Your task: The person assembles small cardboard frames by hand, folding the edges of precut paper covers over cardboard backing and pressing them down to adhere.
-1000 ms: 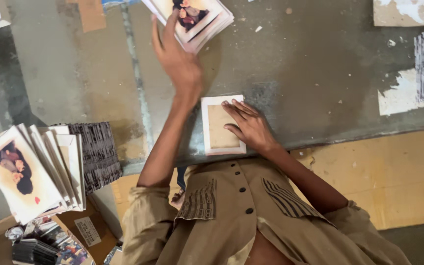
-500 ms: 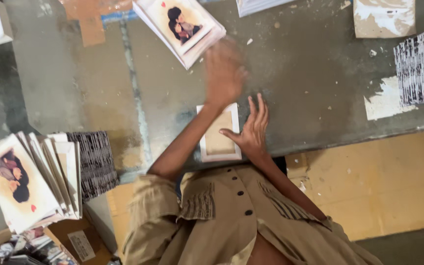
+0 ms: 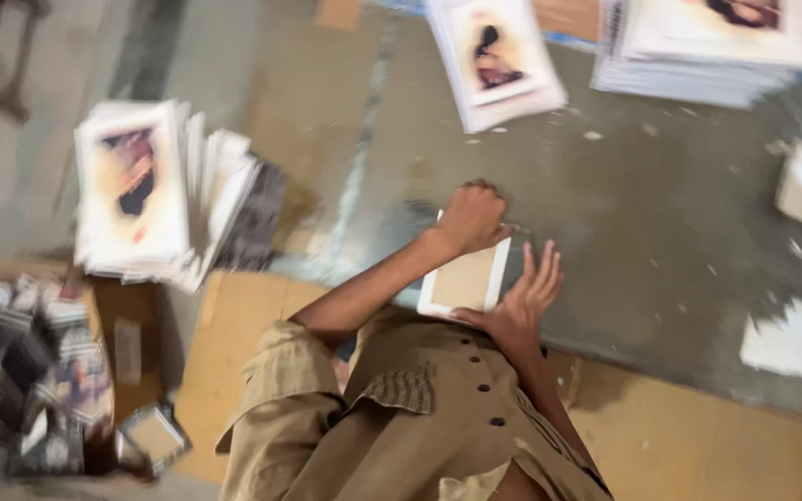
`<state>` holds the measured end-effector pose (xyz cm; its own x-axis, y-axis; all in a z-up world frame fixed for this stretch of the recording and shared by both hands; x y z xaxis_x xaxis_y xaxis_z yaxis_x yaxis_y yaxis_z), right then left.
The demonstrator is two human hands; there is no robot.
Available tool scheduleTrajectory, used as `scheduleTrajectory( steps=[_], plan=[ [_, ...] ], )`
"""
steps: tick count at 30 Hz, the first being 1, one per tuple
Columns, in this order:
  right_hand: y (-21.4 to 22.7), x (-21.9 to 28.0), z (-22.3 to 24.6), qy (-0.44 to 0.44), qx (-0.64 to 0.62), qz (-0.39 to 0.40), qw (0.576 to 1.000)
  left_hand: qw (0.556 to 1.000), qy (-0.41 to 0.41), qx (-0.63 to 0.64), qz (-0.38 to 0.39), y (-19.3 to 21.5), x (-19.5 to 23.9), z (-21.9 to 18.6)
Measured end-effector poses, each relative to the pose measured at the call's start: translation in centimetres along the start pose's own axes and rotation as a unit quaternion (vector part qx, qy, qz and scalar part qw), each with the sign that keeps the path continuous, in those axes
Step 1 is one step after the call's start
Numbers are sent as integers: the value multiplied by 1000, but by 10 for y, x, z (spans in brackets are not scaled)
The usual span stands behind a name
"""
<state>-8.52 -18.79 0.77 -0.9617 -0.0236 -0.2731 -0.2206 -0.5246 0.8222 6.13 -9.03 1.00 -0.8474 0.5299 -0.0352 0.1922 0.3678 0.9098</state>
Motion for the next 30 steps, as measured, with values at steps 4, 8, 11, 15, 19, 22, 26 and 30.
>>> scheduleTrajectory(
  steps=[4, 8, 11, 15, 19, 22, 26, 30],
  plan=[
    [5, 12, 24, 60, -13, 6, 998, 950, -14, 175, 258, 19, 27, 17],
    [13, -10, 25, 29, -102, -46, 993, 966, 17, 255, 32, 138, 81, 44],
    [19, -25, 16, -8, -164, -80, 983, 844, 124, 481, -201, 223, 192, 88],
    [5, -85, 15, 26, -128, -50, 990, 728, 133, 372, -560, 302, 320, 118],
    [-14, -169, 20, 101, -129, -41, 986, 725, 309, 320, -527, 302, 376, 143],
    [-35, -221, 11, 99, -73, -16, 992, 776, 463, 213, -373, 277, 390, 164],
    [-54, -243, -10, 82, -45, 16, 995, 753, 350, 200, -520, 275, 417, 146],
    [-61, -245, -14, 105, -40, 31, 993, 764, 310, 144, -548, 283, 398, 116]
  ],
)
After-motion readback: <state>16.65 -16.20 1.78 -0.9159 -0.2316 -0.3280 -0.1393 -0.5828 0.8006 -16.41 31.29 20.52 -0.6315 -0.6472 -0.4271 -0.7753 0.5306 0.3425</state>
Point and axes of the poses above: each hand's wrist, its own x-axis away from the middle knuckle, its own y-axis out of the back of the hand, z = x × y, the point moved 7 cm from there along -x, towards the middle knuckle, and after that the axes turned 1 degree about y, right-handed, at the moved point
